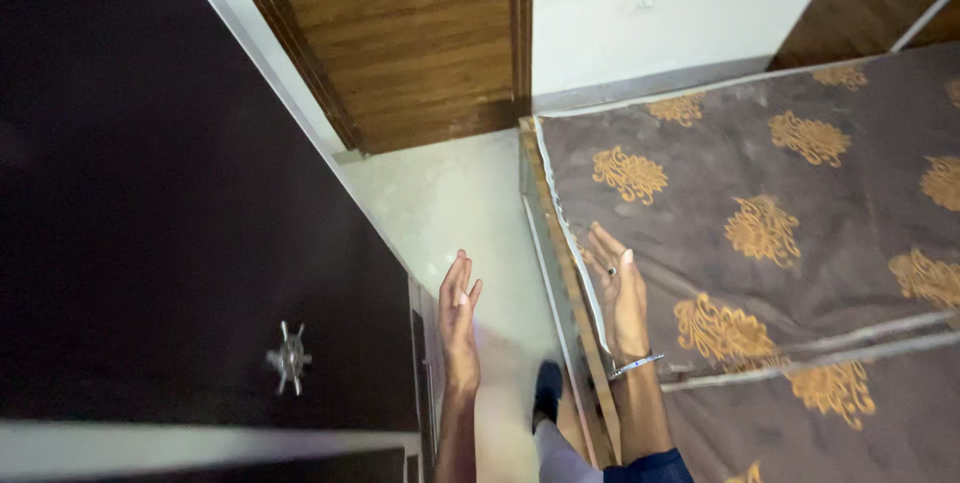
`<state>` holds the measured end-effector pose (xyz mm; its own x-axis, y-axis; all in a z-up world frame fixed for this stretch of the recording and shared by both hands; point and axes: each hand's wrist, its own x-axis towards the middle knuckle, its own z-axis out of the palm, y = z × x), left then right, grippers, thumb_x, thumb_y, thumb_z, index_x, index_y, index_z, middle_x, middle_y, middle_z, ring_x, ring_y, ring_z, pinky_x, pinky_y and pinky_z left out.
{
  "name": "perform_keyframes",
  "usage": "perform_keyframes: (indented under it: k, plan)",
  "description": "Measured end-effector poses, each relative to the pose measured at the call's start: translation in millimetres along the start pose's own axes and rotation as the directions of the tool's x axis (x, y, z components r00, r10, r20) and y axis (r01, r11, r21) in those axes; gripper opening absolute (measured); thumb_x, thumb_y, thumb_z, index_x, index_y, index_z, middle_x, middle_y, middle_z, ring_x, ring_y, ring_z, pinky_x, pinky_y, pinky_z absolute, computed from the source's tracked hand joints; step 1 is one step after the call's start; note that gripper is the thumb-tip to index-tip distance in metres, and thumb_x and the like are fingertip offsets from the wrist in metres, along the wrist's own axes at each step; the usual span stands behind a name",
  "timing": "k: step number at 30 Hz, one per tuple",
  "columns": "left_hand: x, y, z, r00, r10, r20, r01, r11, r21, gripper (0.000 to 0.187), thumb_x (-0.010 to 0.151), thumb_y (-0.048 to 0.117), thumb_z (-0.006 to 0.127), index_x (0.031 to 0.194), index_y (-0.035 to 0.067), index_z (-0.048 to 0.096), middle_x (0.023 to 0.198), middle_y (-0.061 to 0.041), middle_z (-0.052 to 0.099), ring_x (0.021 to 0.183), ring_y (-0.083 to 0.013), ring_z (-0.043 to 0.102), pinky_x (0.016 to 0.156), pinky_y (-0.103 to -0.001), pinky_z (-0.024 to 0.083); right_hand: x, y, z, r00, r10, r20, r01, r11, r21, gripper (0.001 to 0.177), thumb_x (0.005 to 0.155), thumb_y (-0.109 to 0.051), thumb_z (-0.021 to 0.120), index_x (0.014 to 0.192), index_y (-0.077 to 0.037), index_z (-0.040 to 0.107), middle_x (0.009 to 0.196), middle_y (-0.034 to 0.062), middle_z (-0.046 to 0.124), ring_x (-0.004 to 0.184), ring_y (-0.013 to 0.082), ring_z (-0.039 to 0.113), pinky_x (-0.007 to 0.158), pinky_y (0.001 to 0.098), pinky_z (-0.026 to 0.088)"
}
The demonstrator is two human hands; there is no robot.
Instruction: The person secures a wooden door by engaging its latch, then moves to a wardrobe to open and close drawers and doors. The person then returns to the wooden door to re-engage the latch, completing the sequence of securing the room's entry points.
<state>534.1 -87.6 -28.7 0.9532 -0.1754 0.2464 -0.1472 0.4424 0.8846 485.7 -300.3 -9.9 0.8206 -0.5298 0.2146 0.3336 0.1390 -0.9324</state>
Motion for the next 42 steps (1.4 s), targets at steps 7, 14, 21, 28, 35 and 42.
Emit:
perform_keyframes:
  k: [7,14,21,28,35,42]
  plan:
    - [130,-33,15,0.997,0.083,0.0,-0.083,0.996,0.026,0.062,0.107,0.041,0.043,0.156,0.004,0.036,0.169,-0.017,0.031,0.159,-0.0326,0.026,0.125,-0.052,0.028,142,20,12,0.996,-0.083,0.038,0.083,0.997,0.003,0.062,0.111,-0.043,0.027,0.146,0.005,0.046,0.158,0.0194,0.047,0.149,0.032,0.042,0.122,0.0457,0.037]
    - [212,-62,40,0.999,0.041,-0.027,-0.04,0.998,0.049,0.06,0.107,0.04,0.043,0.156,0.004,0.037,0.169,-0.015,0.031,0.158,-0.0328,0.028,0.125,-0.052,0.029,232,35,10,0.999,-0.033,0.026,0.033,0.999,-0.011,0.063,0.111,-0.043,0.028,0.146,0.005,0.048,0.157,0.0197,0.048,0.148,0.0321,0.044,0.121,0.0464,0.037]
    - [272,-93,35,0.998,0.035,-0.056,-0.03,0.996,0.088,0.06,0.107,0.04,0.043,0.156,0.006,0.038,0.169,-0.015,0.032,0.158,-0.0324,0.029,0.125,-0.051,0.031,296,72,14,1.0,0.017,0.012,-0.018,1.0,0.014,0.065,0.11,-0.046,0.029,0.145,0.005,0.047,0.156,0.0208,0.048,0.147,0.033,0.045,0.122,0.048,0.038]
    - [360,-139,22,0.998,0.027,-0.062,-0.026,0.999,0.022,0.058,0.107,0.038,0.046,0.154,0.005,0.04,0.169,-0.016,0.032,0.157,-0.0328,0.029,0.124,-0.051,0.031,373,110,31,0.998,0.051,0.047,-0.049,0.998,-0.048,0.064,0.11,-0.046,0.025,0.146,0.003,0.046,0.158,0.0203,0.045,0.148,0.033,0.043,0.124,0.0464,0.032]
    - [499,-153,-4,0.997,0.072,-0.03,-0.072,0.997,0.004,0.059,0.107,0.039,0.045,0.155,0.005,0.04,0.17,-0.016,0.031,0.158,-0.0327,0.028,0.125,-0.051,0.03,483,133,79,1.0,-0.002,0.011,0.003,0.997,-0.077,0.066,0.11,-0.046,0.025,0.146,0.005,0.046,0.156,0.0206,0.047,0.149,0.0316,0.042,0.124,0.0453,0.035]
    - [611,-159,-28,0.996,0.09,-0.008,-0.09,0.996,-0.01,0.059,0.108,0.039,0.045,0.155,0.004,0.039,0.169,-0.016,0.031,0.158,-0.0322,0.027,0.125,-0.052,0.031,581,179,143,0.999,0.033,0.007,-0.033,0.999,-0.026,0.064,0.11,-0.044,0.029,0.146,0.007,0.046,0.155,0.0211,0.049,0.148,0.0298,0.044,0.123,0.044,0.035]
